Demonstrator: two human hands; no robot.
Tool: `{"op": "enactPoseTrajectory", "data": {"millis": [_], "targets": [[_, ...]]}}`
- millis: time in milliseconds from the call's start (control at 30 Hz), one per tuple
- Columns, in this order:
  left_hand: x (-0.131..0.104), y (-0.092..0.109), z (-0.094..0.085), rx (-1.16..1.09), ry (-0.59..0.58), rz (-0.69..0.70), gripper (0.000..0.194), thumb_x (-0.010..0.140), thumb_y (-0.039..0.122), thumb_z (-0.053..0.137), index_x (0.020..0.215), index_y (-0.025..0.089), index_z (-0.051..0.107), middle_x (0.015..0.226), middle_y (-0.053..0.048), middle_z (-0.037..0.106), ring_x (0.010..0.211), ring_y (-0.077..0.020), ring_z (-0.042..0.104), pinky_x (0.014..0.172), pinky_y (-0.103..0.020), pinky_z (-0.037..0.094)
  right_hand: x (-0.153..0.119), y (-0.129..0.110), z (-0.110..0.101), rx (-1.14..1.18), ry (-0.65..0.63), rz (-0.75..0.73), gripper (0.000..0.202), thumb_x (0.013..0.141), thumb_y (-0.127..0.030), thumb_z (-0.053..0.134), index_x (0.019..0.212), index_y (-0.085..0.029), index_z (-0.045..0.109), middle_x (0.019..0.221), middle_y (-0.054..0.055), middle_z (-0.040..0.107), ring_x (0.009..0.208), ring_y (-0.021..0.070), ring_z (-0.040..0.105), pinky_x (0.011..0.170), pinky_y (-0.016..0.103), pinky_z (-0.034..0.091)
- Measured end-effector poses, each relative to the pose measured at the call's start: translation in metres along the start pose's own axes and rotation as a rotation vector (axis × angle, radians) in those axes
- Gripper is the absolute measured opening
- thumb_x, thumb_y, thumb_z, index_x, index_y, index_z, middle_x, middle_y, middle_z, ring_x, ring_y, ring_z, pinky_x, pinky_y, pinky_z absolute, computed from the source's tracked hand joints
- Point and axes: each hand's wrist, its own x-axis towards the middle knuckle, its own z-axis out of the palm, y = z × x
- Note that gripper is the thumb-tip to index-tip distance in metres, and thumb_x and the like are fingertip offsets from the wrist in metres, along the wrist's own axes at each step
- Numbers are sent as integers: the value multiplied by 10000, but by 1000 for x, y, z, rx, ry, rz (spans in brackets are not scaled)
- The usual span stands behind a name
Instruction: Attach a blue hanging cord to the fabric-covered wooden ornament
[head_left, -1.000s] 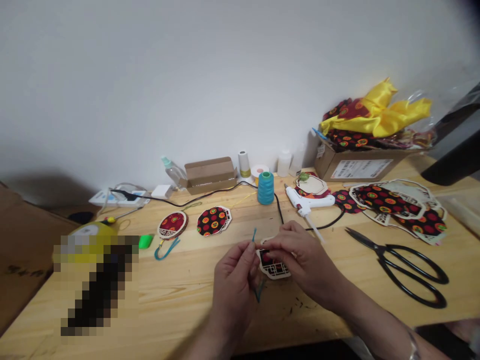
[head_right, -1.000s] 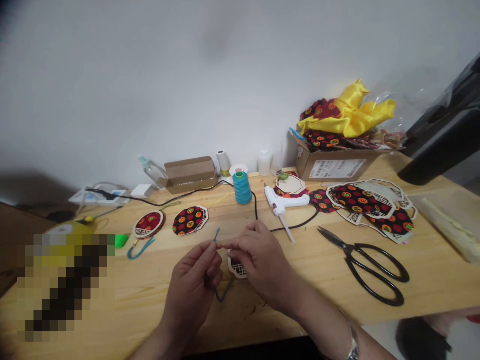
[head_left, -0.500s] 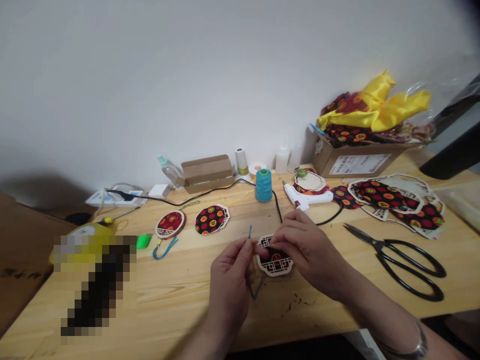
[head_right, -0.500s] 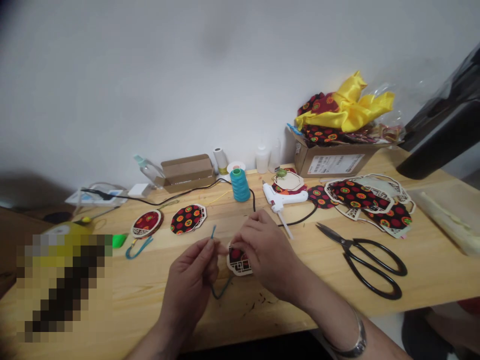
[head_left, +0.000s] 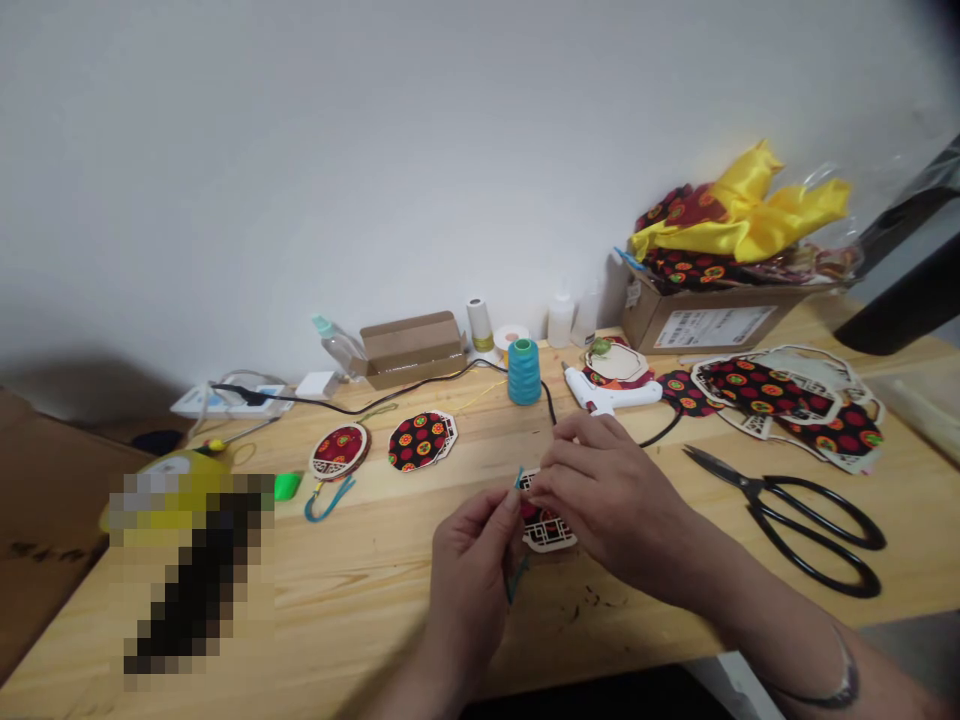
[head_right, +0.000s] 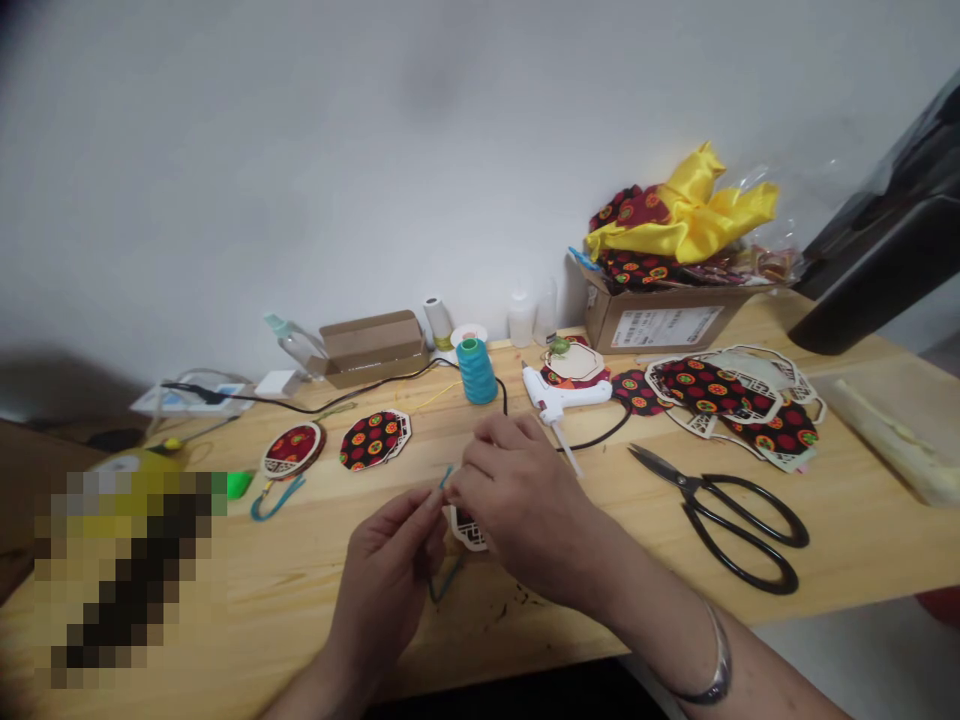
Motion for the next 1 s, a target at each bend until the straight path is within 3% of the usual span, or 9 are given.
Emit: {"op": "enactPoseTrajectory", "data": {"millis": [333,1000], "targets": [[-4,1,-1,59,4,36,173,732,290,656,754,127,709,464,70,324,451,-59,224,418,-201,176,-2,12,8,413,45,165,129,816,-78,529,737,-176,560,736,13,575,842,167,458,746,301,400],[-5,1,2,179,56,87,188,705,314,669,720,131,706,443,61,371,437,-67,258,422,-219,180,-2,16,12,448,116,235,130,816,-83,530,735,-178,567,739,9,567,829,164,470,755,312,390]]}}
